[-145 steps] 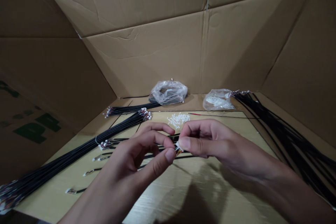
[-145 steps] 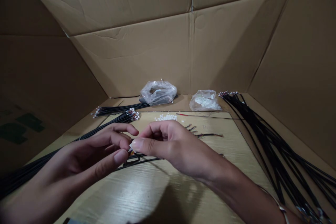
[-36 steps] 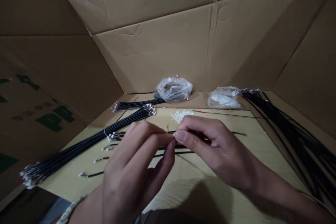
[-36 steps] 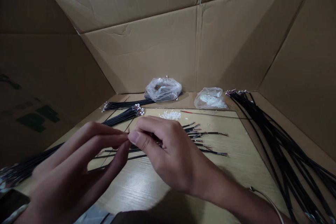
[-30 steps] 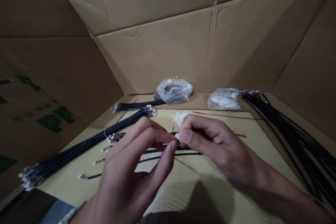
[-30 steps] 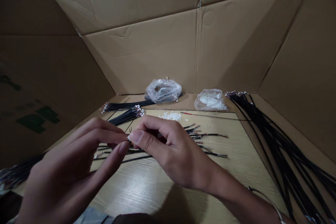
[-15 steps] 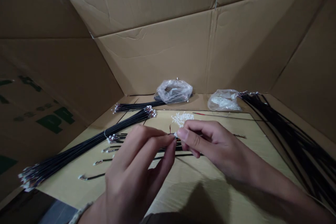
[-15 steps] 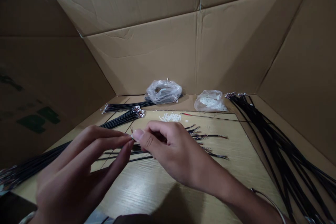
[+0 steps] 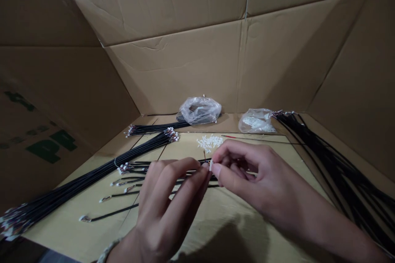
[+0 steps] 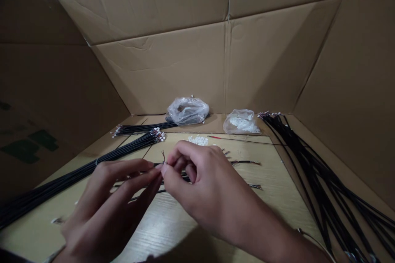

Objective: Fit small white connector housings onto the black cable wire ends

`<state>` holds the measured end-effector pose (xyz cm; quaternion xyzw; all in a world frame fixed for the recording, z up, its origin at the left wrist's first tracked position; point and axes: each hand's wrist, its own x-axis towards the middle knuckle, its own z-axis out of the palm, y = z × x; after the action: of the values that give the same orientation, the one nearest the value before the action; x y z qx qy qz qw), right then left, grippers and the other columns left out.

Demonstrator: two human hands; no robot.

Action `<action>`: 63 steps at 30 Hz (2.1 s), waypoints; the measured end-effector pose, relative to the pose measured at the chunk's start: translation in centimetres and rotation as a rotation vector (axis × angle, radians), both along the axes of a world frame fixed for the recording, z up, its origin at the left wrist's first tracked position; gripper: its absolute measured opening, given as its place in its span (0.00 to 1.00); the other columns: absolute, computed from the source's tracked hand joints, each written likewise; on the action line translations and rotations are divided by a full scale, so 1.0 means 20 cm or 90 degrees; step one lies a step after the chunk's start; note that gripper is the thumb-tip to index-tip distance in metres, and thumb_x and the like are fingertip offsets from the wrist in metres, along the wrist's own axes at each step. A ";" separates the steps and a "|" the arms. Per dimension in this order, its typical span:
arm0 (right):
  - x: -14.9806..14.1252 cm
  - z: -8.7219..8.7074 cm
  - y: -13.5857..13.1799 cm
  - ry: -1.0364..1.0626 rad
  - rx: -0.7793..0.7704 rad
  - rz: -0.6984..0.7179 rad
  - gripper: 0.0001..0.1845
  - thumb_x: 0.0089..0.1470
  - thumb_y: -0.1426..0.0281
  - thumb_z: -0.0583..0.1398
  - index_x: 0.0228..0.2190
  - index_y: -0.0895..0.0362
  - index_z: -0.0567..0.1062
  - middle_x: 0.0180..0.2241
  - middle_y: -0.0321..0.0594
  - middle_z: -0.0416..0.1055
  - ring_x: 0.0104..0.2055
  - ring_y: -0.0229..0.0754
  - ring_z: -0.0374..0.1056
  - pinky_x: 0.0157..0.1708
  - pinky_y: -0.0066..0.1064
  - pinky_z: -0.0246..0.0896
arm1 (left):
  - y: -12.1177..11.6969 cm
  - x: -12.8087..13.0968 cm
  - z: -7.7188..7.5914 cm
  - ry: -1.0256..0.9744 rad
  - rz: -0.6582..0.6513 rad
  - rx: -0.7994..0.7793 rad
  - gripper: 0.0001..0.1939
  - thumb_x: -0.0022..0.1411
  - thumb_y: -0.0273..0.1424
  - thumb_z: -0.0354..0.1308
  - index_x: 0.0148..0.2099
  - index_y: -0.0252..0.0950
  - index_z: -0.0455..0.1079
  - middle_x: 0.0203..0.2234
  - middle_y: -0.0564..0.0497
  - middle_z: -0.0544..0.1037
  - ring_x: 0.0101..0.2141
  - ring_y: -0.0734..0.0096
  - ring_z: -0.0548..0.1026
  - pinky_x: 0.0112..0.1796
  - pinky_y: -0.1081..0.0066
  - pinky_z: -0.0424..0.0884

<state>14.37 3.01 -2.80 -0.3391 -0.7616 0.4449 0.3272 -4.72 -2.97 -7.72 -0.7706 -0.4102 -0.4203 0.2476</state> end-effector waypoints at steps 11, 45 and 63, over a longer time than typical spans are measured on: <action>0.05 0.00 0.05 0.018 -0.064 0.063 0.05 0.59 0.67 0.61 0.32 0.53 0.77 0.28 0.34 0.69 0.30 0.39 0.63 0.27 0.32 0.55 | 0.09 0.02 0.02 -0.192 -0.114 -0.112 0.14 0.66 0.15 0.61 0.46 0.40 0.76 0.47 0.49 0.79 0.48 0.67 0.80 0.49 0.67 0.78; 0.09 0.05 -0.01 0.280 -0.149 0.138 0.17 0.68 0.69 0.61 0.26 0.56 0.77 0.27 0.31 0.76 0.35 0.33 0.73 0.43 0.25 0.67 | 0.08 0.15 0.20 -0.503 -0.228 -0.355 0.07 0.62 0.27 0.69 0.36 0.47 0.79 0.30 0.60 0.83 0.30 0.75 0.83 0.30 0.83 0.81; 0.08 0.05 -0.04 0.234 -0.044 0.030 0.15 0.64 0.70 0.60 0.25 0.54 0.74 0.24 0.31 0.72 0.28 0.34 0.69 0.30 0.25 0.65 | 0.03 0.12 0.11 -0.246 -0.055 -0.100 0.11 0.68 0.26 0.60 0.46 0.50 0.73 0.47 0.57 0.72 0.46 0.70 0.75 0.54 0.71 0.72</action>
<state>16.04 2.24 -1.80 -0.2451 -0.6810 0.5331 0.4381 -2.23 -2.29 -5.44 -0.7095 -0.4478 -0.5373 0.0853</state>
